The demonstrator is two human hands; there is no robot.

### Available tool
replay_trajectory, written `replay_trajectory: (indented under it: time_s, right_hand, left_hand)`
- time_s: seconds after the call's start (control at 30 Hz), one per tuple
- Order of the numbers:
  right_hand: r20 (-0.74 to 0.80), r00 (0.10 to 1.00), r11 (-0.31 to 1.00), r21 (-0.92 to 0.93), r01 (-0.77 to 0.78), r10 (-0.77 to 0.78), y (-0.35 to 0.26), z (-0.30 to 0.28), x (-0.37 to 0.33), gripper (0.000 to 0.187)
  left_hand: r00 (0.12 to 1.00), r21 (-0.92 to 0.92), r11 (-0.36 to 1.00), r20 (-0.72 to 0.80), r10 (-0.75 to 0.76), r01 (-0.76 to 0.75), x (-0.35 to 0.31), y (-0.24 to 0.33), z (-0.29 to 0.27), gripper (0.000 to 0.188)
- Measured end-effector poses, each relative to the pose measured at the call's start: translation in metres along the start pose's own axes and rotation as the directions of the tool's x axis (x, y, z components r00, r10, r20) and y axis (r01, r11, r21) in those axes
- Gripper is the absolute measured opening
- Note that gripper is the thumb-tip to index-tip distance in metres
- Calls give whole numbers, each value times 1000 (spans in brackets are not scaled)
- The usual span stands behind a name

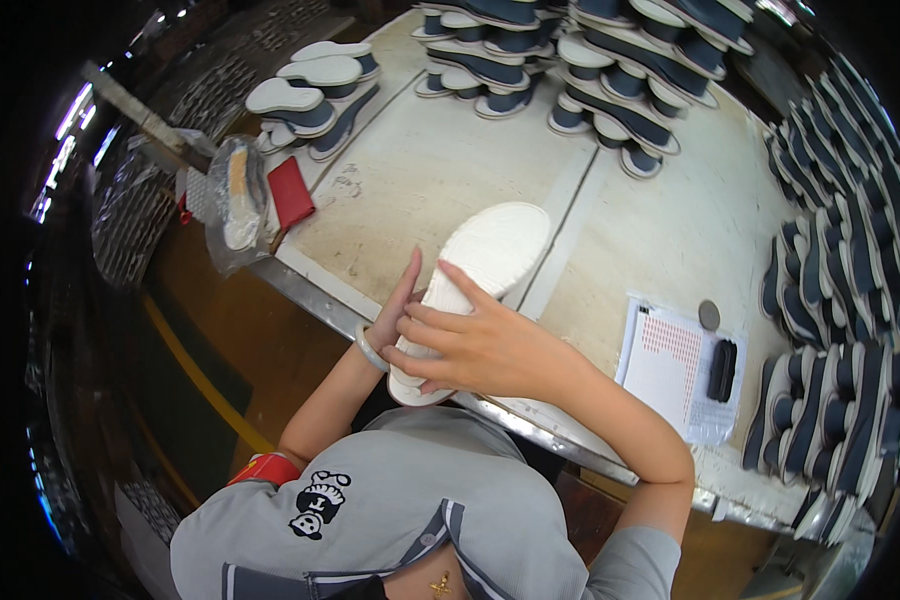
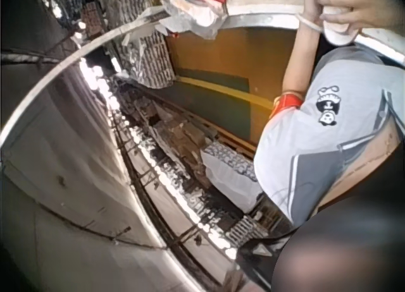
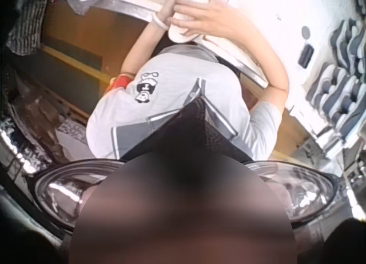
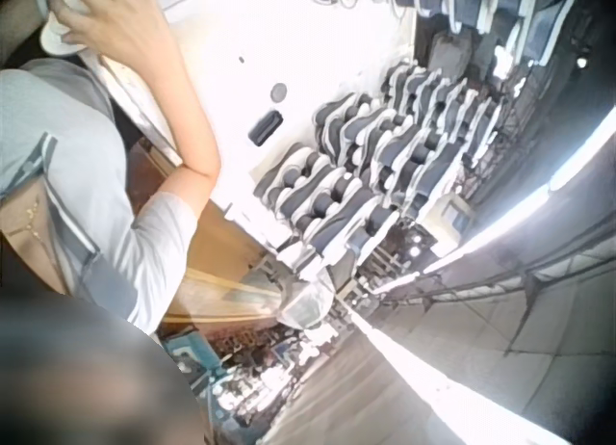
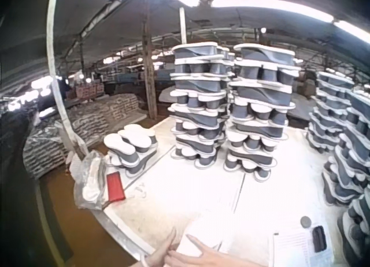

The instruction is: The person picks up shoe insoles from a large pile on a table, flips them over, and stacks them into neat piles. They repeatedly handle individual insoles, turning them over to align them before placing them into organized stacks.

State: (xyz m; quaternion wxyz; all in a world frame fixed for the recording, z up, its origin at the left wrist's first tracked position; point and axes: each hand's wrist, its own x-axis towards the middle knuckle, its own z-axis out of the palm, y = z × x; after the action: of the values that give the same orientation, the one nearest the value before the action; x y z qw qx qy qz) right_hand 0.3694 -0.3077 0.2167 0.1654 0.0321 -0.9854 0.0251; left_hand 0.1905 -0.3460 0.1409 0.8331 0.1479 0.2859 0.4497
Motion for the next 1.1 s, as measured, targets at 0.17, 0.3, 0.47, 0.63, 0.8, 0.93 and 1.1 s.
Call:
replay_trajectory:
  time_s: [0.17,0.3,0.47,0.63,0.8,0.93,1.1]
  right_hand:
    - [-110,958,964,27,-263,265,13,-3,9,69]
    - [-232,687,648,623,-438,688,32,32,28,56]
    - [96,601,258,841,-475,793,53,87,38,51]
    - [21,578,372,748,-551,815,58,123,17,35]
    - [-89,578,417,782,-463,811,59,140,-6,24]
    - [-92,575,423,773,-474,813,60,142,-7,22]
    - [-90,576,425,768,-479,812,60,138,-7,20]
  left_hand:
    - [939,-49,938,24,344,-343,-18,12,-15,76]
    - [854,75,858,-84,514,-509,-34,45,-32,70]
    - [873,355,866,-209,441,-353,-68,127,-52,56]
    - [815,720,657,-230,533,-226,-69,259,-58,55]
    - [774,897,407,-134,619,-170,-28,390,-71,51]
    - [795,892,452,-257,550,-25,5,457,-103,63]
    - [735,943,257,-326,595,210,30,490,-140,78]
